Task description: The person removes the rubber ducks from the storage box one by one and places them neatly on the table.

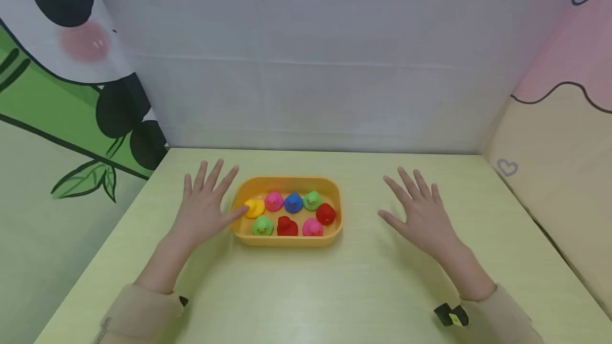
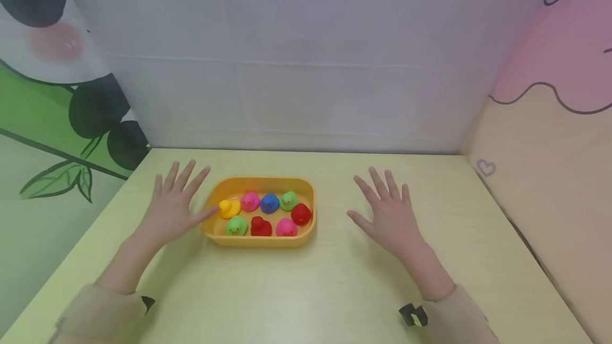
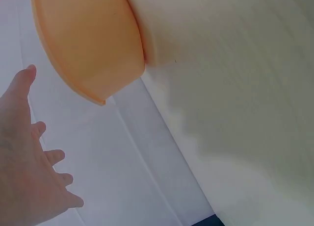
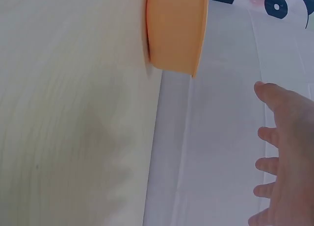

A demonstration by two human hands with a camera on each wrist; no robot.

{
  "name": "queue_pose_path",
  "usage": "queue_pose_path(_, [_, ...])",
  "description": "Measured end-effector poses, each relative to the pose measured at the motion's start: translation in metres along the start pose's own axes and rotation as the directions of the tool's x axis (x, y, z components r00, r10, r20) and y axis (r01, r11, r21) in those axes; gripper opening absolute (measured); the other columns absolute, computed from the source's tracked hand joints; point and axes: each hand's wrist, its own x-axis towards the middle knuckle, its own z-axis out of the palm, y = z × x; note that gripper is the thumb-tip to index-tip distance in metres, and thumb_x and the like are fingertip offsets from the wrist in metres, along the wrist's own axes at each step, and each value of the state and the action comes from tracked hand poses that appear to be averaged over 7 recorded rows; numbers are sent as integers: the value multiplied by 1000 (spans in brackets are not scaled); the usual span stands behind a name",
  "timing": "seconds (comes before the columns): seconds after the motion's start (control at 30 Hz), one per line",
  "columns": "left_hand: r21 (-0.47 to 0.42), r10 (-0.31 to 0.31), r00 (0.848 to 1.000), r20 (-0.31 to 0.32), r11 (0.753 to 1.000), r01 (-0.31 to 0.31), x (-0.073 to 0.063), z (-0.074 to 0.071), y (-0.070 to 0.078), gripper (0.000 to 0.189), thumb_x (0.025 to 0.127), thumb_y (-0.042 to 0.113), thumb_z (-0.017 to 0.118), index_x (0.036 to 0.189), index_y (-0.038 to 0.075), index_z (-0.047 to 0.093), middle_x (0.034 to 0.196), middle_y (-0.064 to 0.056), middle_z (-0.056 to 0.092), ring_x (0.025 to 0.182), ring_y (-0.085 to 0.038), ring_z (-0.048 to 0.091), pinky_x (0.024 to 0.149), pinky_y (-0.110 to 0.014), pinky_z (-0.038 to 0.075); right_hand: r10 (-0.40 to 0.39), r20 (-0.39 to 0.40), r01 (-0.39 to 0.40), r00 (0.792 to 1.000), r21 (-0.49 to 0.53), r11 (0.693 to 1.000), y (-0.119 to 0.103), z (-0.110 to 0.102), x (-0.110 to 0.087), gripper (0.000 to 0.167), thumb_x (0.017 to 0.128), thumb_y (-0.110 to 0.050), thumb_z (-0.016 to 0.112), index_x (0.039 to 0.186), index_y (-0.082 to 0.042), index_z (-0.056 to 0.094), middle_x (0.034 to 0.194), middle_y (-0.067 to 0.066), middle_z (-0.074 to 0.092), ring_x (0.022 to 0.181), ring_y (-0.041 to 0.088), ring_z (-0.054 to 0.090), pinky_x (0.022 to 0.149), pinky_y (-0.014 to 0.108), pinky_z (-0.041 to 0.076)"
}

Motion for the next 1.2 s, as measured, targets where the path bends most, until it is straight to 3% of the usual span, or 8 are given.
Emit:
queue_pose_path(0.33, [-46, 31, 999, -29, 998, -32, 19, 8, -12, 91, 81, 56, 63, 152, 26, 14, 158, -14, 9, 144, -40, -4, 110, -66, -3, -68, -9, 69, 998, 46, 997, -21, -2, 24, 73, 86, -52, 58, 148, -25, 30, 156, 10, 21, 143, 39, 13, 108, 67, 15])
queue_pose_path(0.57, [-147, 45, 999, -28, 988, -48, 29, 20, -22, 91, 81, 53, 65, 152, 27, 15, 158, -13, 11, 144, -39, -1, 111, -64, 0, -140, 1, 139, 990, 97, 985, -36, 6, 39, 73, 86, -49, 60, 148, -25, 30, 155, 9, 25, 142, 37, 17, 109, 64, 20])
queue_pose_path(0.77, [-224, 70, 998, 7, 972, -66, 39, 30, -29, 90, 82, 50, 67, 152, 23, 18, 157, -15, 14, 144, -41, 1, 111, -65, 2, -197, 6, 194, 980, 147, 970, -45, 17, 48, 73, 85, -45, 65, 147, -24, 33, 153, 7, 30, 141, 35, 23, 108, 58, 28])
queue_pose_path(0.97, [-269, 105, 993, 53, 959, -87, 48, 38, -36, 88, 83, 46, 66, 152, 19, 18, 156, -17, 16, 143, -43, 4, 111, -65, 4, -204, 94, 177, 975, 232, 957, -57, 28, 54, 74, 84, -45, 66, 147, -28, 32, 153, 3, 31, 141, 31, 24, 105, 58, 33])
queue_pose_path(1.07, [-298, 95, 992, 85, 952, -66, 51, 41, -39, 88, 84, 45, 66, 152, 20, 18, 156, -18, 18, 143, -42, 3, 112, -62, 4, -215, 123, 175, 969, 273, 946, -63, 34, 56, 74, 84, -44, 67, 147, -29, 32, 152, 2, 33, 141, 29, 26, 104, 56, 35])
queue_pose_path(1.2, [-377, 58, 985, 161, 926, 7, 55, 43, -42, 89, 84, 45, 66, 153, 24, 13, 156, -15, 18, 144, -38, 2, 113, -61, 5, -231, 145, 177, 962, 316, 932, -68, 43, 58, 72, 82, -40, 71, 145, -25, 37, 148, 1, 39, 138, 29, 31, 103, 54, 38])
